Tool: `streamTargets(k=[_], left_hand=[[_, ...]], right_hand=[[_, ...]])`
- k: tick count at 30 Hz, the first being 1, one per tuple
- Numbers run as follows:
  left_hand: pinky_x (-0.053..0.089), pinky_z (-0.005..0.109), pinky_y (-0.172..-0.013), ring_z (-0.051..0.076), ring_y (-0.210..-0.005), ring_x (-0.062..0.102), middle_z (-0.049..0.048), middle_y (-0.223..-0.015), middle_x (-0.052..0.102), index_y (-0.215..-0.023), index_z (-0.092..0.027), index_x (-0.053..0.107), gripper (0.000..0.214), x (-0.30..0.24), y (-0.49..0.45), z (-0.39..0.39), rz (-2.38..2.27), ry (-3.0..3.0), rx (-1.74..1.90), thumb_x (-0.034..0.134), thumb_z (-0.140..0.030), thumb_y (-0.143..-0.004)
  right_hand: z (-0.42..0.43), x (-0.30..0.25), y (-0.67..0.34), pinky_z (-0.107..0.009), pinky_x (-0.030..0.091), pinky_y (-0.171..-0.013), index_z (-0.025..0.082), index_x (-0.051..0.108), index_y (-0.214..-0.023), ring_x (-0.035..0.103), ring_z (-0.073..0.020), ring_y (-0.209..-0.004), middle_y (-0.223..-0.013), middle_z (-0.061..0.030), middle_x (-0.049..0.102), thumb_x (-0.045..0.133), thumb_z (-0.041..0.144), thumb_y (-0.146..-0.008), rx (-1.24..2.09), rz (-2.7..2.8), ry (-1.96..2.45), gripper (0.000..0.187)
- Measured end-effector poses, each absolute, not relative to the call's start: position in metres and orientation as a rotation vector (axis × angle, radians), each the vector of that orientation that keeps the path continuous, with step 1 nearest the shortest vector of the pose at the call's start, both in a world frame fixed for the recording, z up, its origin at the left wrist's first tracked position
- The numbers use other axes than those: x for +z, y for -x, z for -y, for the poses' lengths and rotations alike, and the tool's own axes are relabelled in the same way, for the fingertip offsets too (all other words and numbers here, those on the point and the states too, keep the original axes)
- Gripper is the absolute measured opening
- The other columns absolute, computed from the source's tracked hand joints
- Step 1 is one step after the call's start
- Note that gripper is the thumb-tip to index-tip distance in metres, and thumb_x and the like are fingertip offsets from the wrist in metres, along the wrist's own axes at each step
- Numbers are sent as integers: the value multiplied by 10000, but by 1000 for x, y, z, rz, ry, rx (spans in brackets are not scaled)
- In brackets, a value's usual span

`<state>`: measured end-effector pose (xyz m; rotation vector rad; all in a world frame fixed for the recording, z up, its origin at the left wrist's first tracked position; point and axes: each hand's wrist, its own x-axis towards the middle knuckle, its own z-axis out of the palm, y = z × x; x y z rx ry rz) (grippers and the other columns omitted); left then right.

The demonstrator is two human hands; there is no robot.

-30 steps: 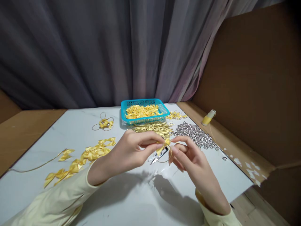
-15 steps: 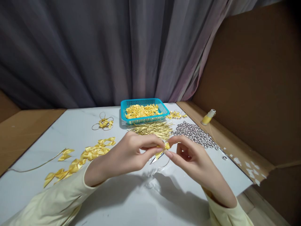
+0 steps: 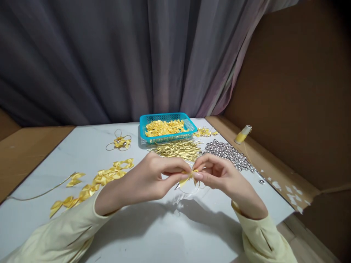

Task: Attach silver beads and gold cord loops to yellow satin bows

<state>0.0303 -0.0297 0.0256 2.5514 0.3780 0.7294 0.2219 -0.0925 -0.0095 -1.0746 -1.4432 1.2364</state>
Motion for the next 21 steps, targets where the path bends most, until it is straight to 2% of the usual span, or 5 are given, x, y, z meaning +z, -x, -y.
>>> streamTargets(k=[6, 14, 21], left_hand=[[371, 169, -458, 67, -472, 426, -33, -586, 604, -890, -161, 625, 117, 26, -30, 29, -412, -2518, 633, 515, -159, -849], [385, 159, -472, 68, -474, 475, -43, -566, 609, -895, -161, 595, 92, 24, -31, 28, -455, -2485, 553, 524, -152, -838], [306, 160, -409, 57, -423, 370, -84, -487, 474, -866, -174, 598, 62, 22, -33, 24, -504, -2388, 565, 556, -163, -822]], right_hand=[[93, -11, -220, -202, 357, -483, 188, 536, -869, 509, -84, -573, -691, 4, 602, 615, 303, -796, 1265, 1433, 1031, 157], [95, -14, -218, -224, 369, -540, 198, 509, -905, 500, -95, -609, -690, 15, 566, 604, 274, -809, 1278, 1424, 968, 155], [96, -17, -217, -227, 389, -542, 199, 482, -902, 505, -99, -609, -685, 19, 551, 599, 257, -812, 1197, 1383, 959, 159]])
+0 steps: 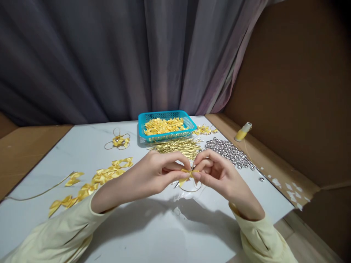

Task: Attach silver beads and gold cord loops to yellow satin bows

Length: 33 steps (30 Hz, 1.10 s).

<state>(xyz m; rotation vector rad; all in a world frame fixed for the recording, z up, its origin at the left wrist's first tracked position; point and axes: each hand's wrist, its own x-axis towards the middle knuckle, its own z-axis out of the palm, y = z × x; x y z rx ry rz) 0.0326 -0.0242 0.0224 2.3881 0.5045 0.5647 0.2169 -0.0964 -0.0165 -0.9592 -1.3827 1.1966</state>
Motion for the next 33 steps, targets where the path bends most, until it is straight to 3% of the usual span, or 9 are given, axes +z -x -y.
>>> streamTargets(k=[8, 14, 22, 25, 29, 33], left_hand=[[379, 142, -490, 71, -563, 495, -27, -637, 622, -924, -161, 589, 115, 25, -34, 27, -522, -2197, 445, 539, -182, -823], [290, 159, -431, 62, -478, 342, -71, -512, 460, -843, -170, 592, 96, 21, -36, 26, -625, -2185, 471, 559, -257, -818], [307, 160, -443, 66, -467, 331, -74, -511, 541, -878, -194, 583, 72, 17, -35, 26, -642, -2252, 562, 559, -237, -825], [303, 149, -434, 60, -454, 319, -83, -506, 550, -879, -198, 574, 59, 17, -34, 26, -645, -2304, 590, 558, -205, -823], [343, 128, -470, 50, -467, 372, -82, -531, 585, -871, -196, 557, 58, 18, -34, 26, -621, -2353, 625, 556, -167, -822], [355, 116, -486, 39, -474, 413, -87, -563, 615, -886, -204, 546, 83, 18, -33, 25, -587, -2384, 627, 555, -148, -825]], right_hand=[[92, -23, -217, -208, 336, -491, 197, 481, -899, 484, -89, -581, -680, 17, 561, 642, 239, -785, 1162, 1382, 910, 201], [93, -23, -216, -210, 342, -496, 199, 479, -896, 495, -94, -598, -674, 17, 548, 637, 239, -790, 1156, 1386, 919, 194], [92, -22, -214, -221, 367, -510, 201, 469, -908, 498, -90, -593, -720, 2, 572, 588, 247, -828, 1104, 1424, 933, 151], [95, -22, -215, -210, 327, -465, 206, 464, -925, 434, -71, -534, -726, 10, 560, 557, 242, -847, 999, 1506, 978, 127], [102, -21, -216, -200, 241, -405, 200, 494, -910, 315, -54, -460, -600, 67, 408, 549, 180, -841, 703, 1670, 1101, 91], [106, -18, -214, -190, 276, -426, 183, 513, -906, 327, -49, -482, -624, 59, 418, 531, 102, -830, 457, 1792, 1138, 113]])
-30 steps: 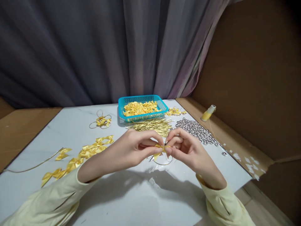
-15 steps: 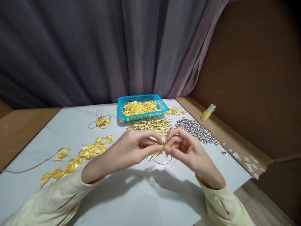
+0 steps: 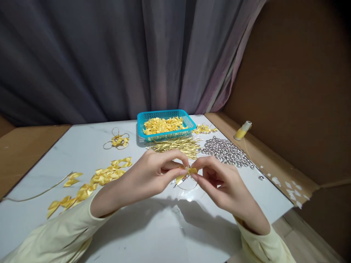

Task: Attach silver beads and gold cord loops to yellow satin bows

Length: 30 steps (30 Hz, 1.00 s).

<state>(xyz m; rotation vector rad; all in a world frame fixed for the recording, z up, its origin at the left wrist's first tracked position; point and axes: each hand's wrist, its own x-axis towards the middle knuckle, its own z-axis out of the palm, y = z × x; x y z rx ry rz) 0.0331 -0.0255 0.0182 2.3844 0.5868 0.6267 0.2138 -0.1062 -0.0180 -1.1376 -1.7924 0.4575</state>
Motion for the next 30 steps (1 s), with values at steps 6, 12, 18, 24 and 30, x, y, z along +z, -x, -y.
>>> streamTargets(k=[6, 12, 18, 24, 30], left_hand=[[335, 122, -466, 35, -457, 396, -93, -558, 615, -884, -204, 540, 99, 18, -33, 24, -585, -2408, 627, 565, -135, -818], [311, 140, -446, 46, -450, 342, -92, -518, 564, -851, -190, 523, 57, 20, -34, 24, -591, -2373, 600, 544, -142, -827], [309, 161, -442, 60, -455, 328, -88, -485, 497, -822, -184, 506, 26, 21, -35, 25, -632, -2303, 538, 529, -187, -834], [313, 169, -439, 66, -458, 336, -75, -501, 522, -824, -185, 492, 52, 20, -36, 24, -673, -2218, 506, 529, -221, -832], [284, 157, -423, 58, -452, 310, -86, -486, 490, -819, -185, 487, 47, 19, -37, 22, -703, -2145, 500, 531, -202, -823]], right_hand=[[107, -18, -213, -180, 312, -442, 176, 515, -923, 375, -53, -524, -726, 24, 512, 518, 66, -830, 293, 1856, 1093, 144], [107, -21, -213, -189, 314, -443, 176, 529, -937, 390, -56, -538, -794, 7, 560, 517, 48, -828, 240, 1876, 1075, 168], [107, -20, -211, -196, 347, -470, 187, 522, -890, 418, -70, -550, -755, 10, 561, 509, 51, -832, 227, 1846, 1081, 149], [105, -20, -211, -226, 344, -469, 198, 532, -861, 433, -98, -544, -733, -12, 566, 481, 99, -857, 253, 1846, 1111, 112], [104, -22, -210, -222, 346, -481, 177, 559, -890, 424, -91, -536, -722, -14, 573, 508, 109, -852, 228, 1810, 1130, 93]])
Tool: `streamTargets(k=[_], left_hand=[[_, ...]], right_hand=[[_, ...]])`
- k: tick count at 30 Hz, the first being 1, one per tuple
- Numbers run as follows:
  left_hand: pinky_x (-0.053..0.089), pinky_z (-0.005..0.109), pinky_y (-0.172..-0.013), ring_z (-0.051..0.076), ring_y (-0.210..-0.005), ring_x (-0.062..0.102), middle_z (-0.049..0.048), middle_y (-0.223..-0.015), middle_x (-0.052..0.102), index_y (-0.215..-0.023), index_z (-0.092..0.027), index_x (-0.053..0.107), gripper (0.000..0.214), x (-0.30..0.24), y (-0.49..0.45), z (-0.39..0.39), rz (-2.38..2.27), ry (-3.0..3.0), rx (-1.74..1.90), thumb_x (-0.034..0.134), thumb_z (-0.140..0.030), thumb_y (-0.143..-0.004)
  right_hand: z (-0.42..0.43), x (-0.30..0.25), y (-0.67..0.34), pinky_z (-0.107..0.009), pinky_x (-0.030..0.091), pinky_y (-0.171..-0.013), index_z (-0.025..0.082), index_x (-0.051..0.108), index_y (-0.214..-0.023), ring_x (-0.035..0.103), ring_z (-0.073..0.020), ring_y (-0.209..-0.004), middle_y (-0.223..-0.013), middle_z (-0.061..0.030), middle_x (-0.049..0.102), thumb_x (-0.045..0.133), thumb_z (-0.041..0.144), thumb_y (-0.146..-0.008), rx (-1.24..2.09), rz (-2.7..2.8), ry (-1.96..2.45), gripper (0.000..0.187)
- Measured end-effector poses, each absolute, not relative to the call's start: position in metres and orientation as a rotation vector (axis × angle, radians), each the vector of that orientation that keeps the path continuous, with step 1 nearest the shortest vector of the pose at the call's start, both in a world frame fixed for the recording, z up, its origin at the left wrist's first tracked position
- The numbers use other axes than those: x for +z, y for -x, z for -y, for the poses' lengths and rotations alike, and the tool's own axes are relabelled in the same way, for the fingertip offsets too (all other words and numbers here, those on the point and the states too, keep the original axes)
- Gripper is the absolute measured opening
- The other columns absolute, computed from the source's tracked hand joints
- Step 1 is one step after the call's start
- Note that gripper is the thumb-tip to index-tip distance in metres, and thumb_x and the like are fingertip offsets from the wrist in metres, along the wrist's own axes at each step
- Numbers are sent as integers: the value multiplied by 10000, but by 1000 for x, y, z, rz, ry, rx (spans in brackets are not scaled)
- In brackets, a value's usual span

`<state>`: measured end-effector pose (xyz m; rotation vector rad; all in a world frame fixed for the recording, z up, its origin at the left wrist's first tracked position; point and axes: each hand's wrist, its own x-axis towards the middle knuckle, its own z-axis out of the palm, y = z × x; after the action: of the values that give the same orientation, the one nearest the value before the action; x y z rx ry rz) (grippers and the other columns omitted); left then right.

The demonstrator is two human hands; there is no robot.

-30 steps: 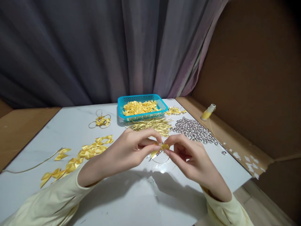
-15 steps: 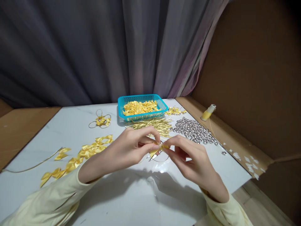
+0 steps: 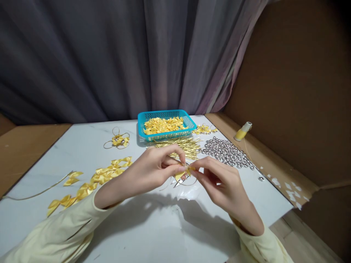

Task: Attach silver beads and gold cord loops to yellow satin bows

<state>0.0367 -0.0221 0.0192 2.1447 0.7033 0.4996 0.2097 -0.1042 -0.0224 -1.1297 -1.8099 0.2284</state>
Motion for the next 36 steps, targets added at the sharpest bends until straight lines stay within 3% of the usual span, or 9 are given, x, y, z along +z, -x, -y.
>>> streamTargets(k=[17, 23, 27, 36], left_hand=[[294, 161, -426, 65, -445, 325, -78, -482, 492, -832, -186, 499, 25, 18, -36, 21, -698, -2203, 479, 519, -198, -824], [304, 161, -433, 67, -439, 338, -82, -483, 505, -857, -189, 523, 28, 16, -36, 20, -662, -2307, 478, 514, -198, -832], [312, 165, -447, 67, -436, 370, -85, -499, 521, -897, -192, 535, 71, 18, -36, 22, -628, -2399, 483, 500, -168, -840], [384, 186, -540, 84, -506, 471, -40, -630, 595, -951, -192, 545, 110, 14, -31, 24, -495, -2576, 504, 469, -179, -872]], right_hand=[[105, -31, -211, -228, 428, -547, 185, 539, -993, 581, -122, -660, -807, -47, 642, 476, 107, -874, -30, 1961, 1144, 156], [107, -34, -214, -220, 389, -494, 187, 568, -987, 620, -120, -690, -838, -44, 673, 462, 115, -882, -176, 2070, 1216, 166], [107, -32, -215, -219, 416, -528, 180, 560, -983, 614, -118, -692, -864, -44, 674, 484, 117, -875, -69, 2062, 1186, 146], [106, -16, -216, -192, 359, -448, 169, 611, -861, 472, -72, -472, -637, 1, 619, 527, 128, -835, 245, 1945, 1192, 97]])
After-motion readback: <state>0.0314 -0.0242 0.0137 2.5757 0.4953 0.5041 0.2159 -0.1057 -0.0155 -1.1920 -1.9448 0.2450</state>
